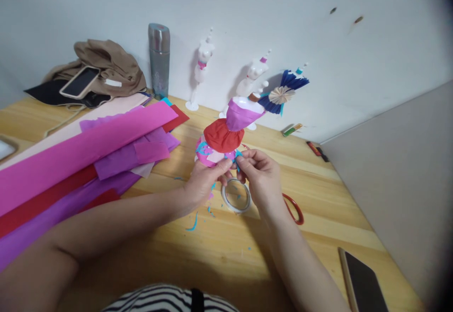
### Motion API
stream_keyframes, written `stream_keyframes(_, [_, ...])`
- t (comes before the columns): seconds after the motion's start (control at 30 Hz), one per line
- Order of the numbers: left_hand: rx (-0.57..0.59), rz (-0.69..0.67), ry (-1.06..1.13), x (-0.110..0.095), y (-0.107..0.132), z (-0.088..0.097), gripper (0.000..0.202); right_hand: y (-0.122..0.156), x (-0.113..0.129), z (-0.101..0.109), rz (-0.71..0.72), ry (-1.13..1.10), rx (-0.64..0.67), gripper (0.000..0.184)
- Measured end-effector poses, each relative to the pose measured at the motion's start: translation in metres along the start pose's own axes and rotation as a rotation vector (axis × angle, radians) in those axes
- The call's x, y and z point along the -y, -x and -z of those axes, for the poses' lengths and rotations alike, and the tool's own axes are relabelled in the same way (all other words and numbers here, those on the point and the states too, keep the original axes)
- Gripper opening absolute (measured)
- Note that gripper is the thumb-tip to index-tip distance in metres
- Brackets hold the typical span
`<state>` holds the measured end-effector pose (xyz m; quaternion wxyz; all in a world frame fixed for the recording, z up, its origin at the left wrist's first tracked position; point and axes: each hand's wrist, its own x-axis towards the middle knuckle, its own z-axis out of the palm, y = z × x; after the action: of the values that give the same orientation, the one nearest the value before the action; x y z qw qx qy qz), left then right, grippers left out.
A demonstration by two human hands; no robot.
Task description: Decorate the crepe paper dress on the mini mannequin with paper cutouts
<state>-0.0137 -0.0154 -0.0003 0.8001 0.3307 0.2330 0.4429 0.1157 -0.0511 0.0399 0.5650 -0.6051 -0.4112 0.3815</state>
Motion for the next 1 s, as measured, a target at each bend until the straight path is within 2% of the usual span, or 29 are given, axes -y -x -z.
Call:
stream_keyframes(0.37, [-0.053,-0.027,-0.046,0.0041,-0.0033,0.0001,0.046,0.0012,-0.002,-0.0016,0.099,0.088,-0.001,0.04])
stream_keyframes(0.7, [-0.064,-0.027,-0.055,0.0016,-0.0023,-0.0005,0.039,-0.0033,-0.0028,0.0043,-0.048,0.024,0.039,0.041])
stream_keyframes(1.0, [-0.062,-0.022,-0.068,0.0018,-0.0029,0.0006,0.038,-0.006,-0.0063,0.0045,-0.081,-0.034,0.054,0.044])
